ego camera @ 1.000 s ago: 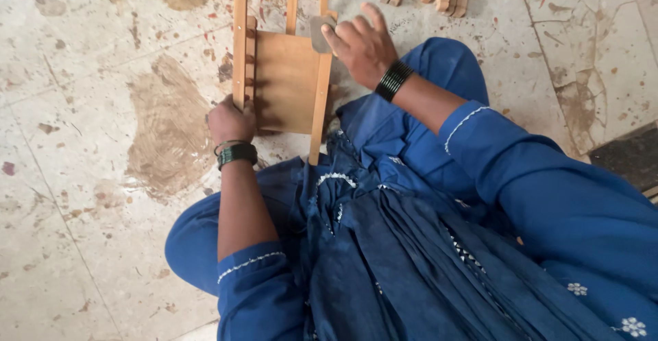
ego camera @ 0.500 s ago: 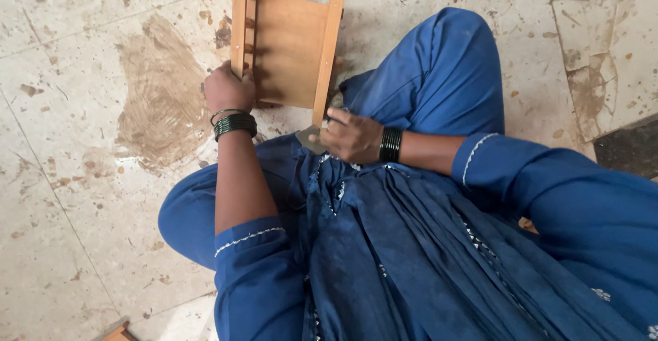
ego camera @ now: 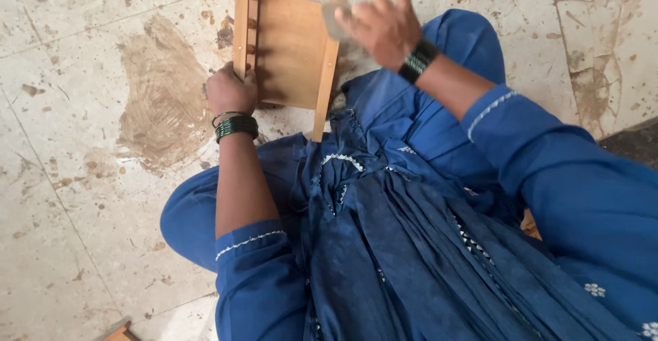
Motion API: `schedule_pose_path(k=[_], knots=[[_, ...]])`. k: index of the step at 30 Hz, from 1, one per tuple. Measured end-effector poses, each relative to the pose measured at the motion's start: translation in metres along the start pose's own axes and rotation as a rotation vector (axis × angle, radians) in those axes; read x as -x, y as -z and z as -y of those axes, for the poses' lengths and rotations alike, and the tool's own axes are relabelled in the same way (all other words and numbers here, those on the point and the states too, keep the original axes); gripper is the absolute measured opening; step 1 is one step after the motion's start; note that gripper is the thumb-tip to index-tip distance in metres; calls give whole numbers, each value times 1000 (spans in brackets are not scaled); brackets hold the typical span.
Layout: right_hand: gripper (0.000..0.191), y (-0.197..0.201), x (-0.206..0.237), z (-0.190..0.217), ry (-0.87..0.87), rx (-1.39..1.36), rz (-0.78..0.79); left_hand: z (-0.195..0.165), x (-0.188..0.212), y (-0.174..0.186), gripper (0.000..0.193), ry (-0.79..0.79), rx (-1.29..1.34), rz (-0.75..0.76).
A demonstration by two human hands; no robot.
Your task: The person sits on the floor holding a small wooden chair-like frame on their lap and sands its surfaces with a sanding block, turning the frame over to sand different sides and edges. Stacks of wooden parts lie on the floor around them.
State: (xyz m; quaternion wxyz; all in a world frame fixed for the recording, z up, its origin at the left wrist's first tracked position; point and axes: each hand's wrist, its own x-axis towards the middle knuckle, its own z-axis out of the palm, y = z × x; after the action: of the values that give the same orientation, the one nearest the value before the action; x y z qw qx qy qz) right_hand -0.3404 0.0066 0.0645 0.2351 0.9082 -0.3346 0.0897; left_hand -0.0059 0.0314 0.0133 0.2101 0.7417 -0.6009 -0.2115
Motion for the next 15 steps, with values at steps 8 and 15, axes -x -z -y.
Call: schedule_pose_path(k=[8, 15], knots=[[33, 32, 44, 118, 238, -339, -17, 4, 3, -1, 30, 25, 19, 16], [49, -42, -25, -44, -32, -30, -132, 3, 3, 0, 27, 30, 65, -20]])
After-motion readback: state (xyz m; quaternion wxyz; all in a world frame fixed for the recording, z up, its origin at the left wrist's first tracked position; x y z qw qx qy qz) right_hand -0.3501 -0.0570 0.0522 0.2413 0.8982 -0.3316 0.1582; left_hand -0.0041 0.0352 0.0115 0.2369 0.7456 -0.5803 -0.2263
